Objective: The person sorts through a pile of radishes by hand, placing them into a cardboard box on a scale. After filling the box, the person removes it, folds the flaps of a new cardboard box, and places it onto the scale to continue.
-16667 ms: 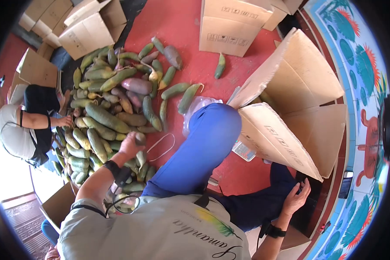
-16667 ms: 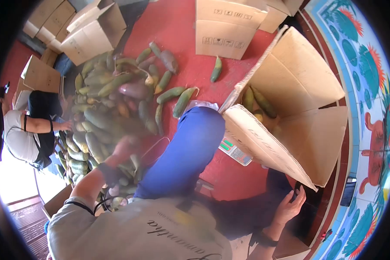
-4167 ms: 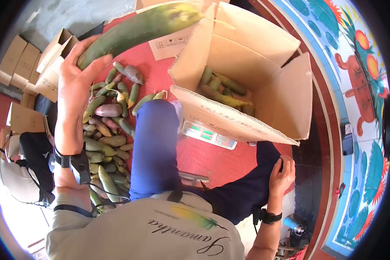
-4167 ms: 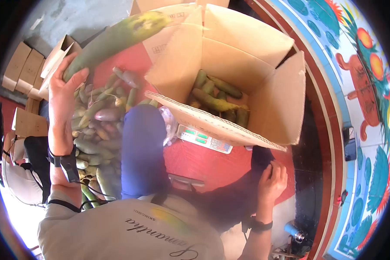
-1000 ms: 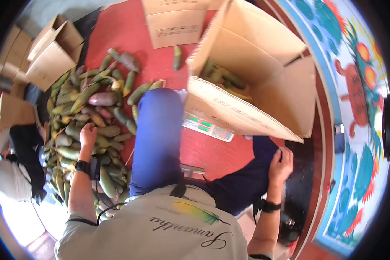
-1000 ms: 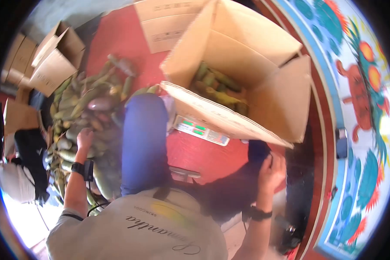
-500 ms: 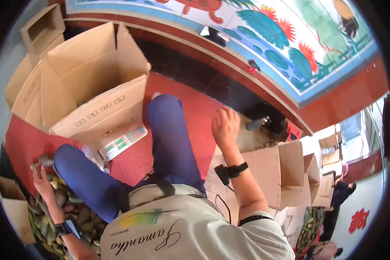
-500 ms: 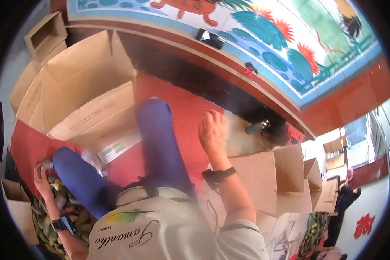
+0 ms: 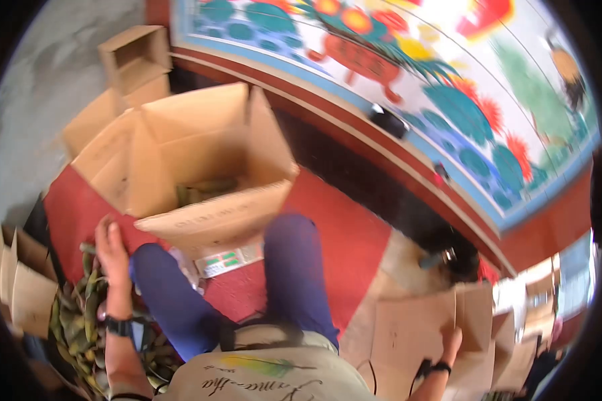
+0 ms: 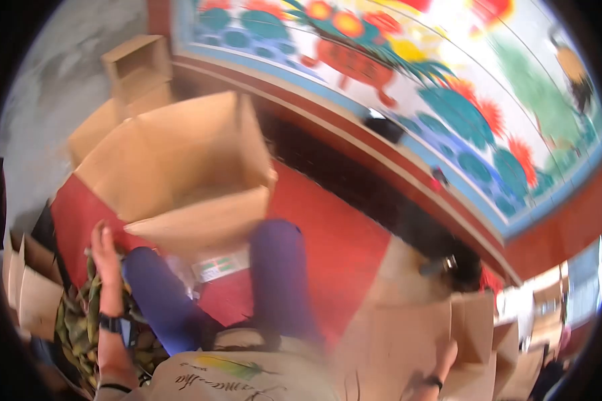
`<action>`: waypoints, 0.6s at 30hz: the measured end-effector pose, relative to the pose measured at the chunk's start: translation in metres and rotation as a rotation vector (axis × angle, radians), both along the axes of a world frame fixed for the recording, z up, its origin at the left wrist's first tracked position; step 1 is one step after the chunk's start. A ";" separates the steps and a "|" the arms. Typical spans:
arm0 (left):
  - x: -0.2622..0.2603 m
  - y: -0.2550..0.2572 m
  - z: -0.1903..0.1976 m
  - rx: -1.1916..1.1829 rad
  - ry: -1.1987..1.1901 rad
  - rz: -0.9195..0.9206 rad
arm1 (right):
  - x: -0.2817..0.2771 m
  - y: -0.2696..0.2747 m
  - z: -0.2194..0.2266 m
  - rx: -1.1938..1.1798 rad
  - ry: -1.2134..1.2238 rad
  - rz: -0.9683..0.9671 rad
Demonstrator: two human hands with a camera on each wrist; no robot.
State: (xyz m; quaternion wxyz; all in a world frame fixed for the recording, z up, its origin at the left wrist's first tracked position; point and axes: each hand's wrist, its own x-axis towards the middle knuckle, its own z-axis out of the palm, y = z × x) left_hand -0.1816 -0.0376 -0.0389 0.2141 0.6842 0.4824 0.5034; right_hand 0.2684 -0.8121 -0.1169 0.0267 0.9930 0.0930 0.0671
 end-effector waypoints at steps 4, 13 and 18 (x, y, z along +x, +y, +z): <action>0.039 -0.010 0.003 -0.034 -0.201 -0.070 | -0.014 0.111 0.049 -0.069 -0.044 -0.161; 0.055 -0.024 0.000 0.053 -0.196 -0.190 | -0.045 0.205 0.179 -0.126 -0.389 -0.097; 0.048 -0.024 -0.002 0.033 -0.192 -0.197 | -0.069 0.260 0.247 0.032 -0.629 0.044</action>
